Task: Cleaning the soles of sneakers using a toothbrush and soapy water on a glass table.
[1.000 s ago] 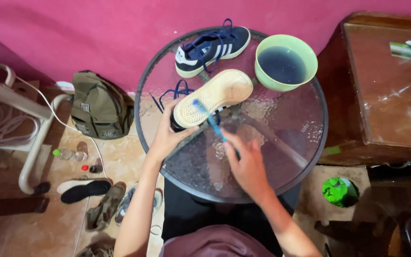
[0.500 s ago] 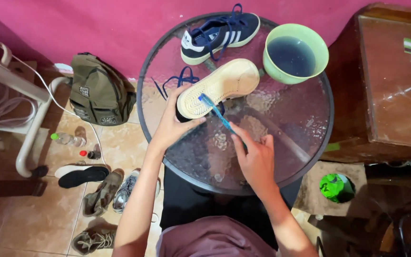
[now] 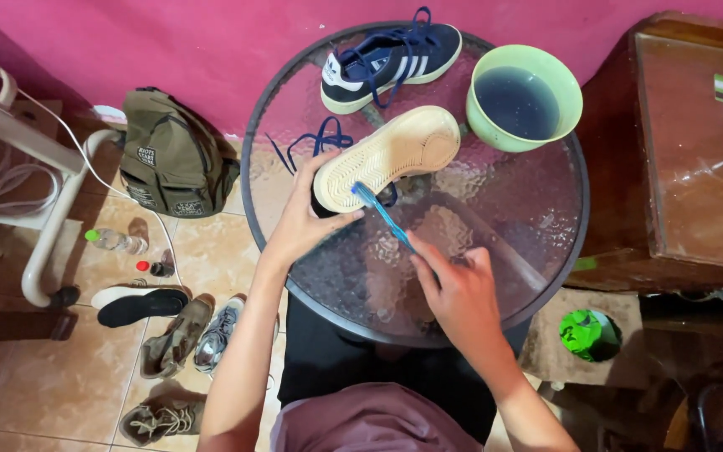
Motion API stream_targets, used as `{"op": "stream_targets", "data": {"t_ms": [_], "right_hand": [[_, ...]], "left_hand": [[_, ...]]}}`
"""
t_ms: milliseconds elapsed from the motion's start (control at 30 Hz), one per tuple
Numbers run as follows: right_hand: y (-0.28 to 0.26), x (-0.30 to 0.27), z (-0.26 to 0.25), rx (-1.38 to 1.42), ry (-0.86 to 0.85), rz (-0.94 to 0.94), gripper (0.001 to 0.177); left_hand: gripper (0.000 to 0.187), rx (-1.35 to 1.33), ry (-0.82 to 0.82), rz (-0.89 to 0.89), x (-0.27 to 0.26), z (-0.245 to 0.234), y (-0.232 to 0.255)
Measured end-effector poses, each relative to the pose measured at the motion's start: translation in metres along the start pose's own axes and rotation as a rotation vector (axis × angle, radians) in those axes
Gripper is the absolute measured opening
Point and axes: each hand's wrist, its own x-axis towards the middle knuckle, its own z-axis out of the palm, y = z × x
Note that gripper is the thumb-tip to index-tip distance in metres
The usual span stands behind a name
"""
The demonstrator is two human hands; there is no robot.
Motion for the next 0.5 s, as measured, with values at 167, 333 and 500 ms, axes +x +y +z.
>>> {"op": "stream_targets", "data": {"t_ms": [167,333,500], "right_hand": [[-0.007,0.0,-0.021,-0.032,-0.073,-0.006,0.029],[-0.007,0.004,-0.008,0.021,0.05,-0.043,0.029],[-0.008,0.0,-0.008,-0.015,0.045,-0.067,0.032]], "left_hand": [[0.088,0.002,-0.016,0.064,0.001,-0.001,0.001],[0.088,-0.049,0.016,-0.01,0.001,-0.001,0.0],[0.089,-0.029,-0.004,0.003,0.001,-0.001,-0.001]]}}
